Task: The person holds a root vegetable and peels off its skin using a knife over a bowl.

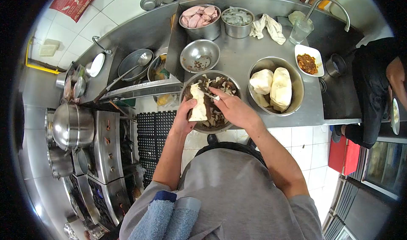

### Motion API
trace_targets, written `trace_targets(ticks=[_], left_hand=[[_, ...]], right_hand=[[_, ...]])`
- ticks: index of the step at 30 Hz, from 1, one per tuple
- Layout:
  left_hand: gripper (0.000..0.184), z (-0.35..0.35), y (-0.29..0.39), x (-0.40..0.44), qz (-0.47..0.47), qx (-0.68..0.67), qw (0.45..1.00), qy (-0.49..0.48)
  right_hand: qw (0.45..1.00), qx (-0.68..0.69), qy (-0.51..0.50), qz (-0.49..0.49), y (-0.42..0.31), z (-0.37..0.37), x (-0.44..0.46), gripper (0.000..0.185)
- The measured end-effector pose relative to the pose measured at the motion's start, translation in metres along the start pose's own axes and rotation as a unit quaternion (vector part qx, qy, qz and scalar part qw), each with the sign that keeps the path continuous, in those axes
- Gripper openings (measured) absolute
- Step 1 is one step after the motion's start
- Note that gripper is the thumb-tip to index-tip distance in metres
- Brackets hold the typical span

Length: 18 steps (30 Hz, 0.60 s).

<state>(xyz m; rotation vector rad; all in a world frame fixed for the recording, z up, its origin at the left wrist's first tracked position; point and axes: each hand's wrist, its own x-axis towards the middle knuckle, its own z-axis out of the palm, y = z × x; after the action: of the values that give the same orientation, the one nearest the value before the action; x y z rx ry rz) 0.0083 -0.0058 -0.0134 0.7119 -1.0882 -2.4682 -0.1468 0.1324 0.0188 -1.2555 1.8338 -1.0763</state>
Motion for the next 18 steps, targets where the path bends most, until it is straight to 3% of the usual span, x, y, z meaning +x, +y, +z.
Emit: trace_targets(ticks=[1,7,10,18], left_hand=[[0.064,0.000,-0.001,0.000,-0.002,-0.011,1.000,0.001],[0.063,0.006,-0.003,0.002,0.007,-0.011,1.000,0.016],[0.062,0.008,-0.004,0.003,0.008,-0.002,1.000,0.017],[0.062,0.006,-0.006,0.004,-0.007,0.034,0.999,0.028]], right_hand=[[0.998,-0.030,0.025,-0.051,0.003,0.003,-0.001,0.046],[0.998,-0.035,0.032,-0.034,-0.002,0.004,-0.006,0.044],[0.997,-0.069,0.034,0.026,-0.016,0.008,-0.001,0.044],[0.998,-0.031,0.054,0.012,-0.012,0.022,0.034,0.038]])
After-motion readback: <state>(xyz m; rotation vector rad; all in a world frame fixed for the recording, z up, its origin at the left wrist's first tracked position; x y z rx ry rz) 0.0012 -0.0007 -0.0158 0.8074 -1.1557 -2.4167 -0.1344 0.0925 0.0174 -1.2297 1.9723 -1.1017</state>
